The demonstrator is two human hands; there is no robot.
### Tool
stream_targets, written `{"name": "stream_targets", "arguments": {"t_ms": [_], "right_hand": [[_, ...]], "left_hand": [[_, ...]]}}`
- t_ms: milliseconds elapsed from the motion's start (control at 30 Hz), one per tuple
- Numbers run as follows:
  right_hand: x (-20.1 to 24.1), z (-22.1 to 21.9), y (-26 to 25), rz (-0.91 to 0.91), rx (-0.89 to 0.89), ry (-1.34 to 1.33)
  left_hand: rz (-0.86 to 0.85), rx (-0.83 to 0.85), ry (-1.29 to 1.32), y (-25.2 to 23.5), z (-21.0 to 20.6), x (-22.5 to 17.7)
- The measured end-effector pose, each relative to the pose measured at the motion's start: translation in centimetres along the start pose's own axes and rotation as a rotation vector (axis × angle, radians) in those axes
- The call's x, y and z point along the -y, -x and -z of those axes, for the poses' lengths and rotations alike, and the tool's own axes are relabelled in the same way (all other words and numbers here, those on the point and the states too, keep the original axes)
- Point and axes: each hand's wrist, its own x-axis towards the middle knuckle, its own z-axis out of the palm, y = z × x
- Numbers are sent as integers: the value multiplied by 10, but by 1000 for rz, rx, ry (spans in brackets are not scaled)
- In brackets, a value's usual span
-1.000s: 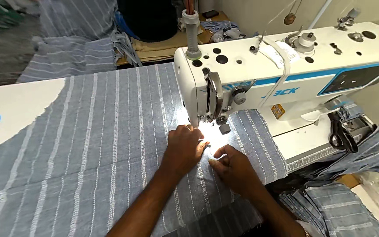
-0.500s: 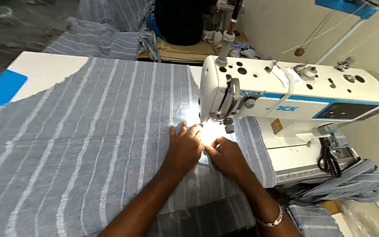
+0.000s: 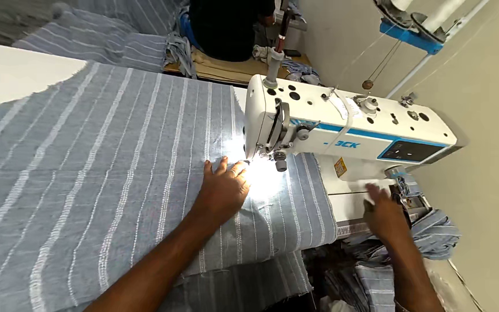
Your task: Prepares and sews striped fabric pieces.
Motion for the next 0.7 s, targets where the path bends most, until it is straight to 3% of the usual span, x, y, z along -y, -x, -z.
{"name": "stream_targets", "arguments": {"t_ms": [67, 100, 200, 300, 400, 500, 600, 700], "right_hand": [[24, 4, 4, 1, -197, -161], [48, -1, 9, 20, -207, -252], [140, -36, 34, 143, 120, -594], [196, -55, 64, 137, 352, -650], [191, -61, 95, 72, 357, -723], [174, -74, 123, -222, 436, -1190], [176, -80, 141, -488, 457, -1567], [182, -73, 148, -582, 508, -1707]], "left_hand": [[0, 10, 7, 1, 0, 1], [-4, 12, 18, -1, 0, 2], [32, 61, 24, 10, 13, 12], [245, 91, -4, 71, 48, 47], [434, 27, -28, 147, 73, 123], [524, -58, -78, 189, 77, 174], [509, -103, -120, 196, 69, 182], [502, -103, -129, 194, 67, 183]]}}
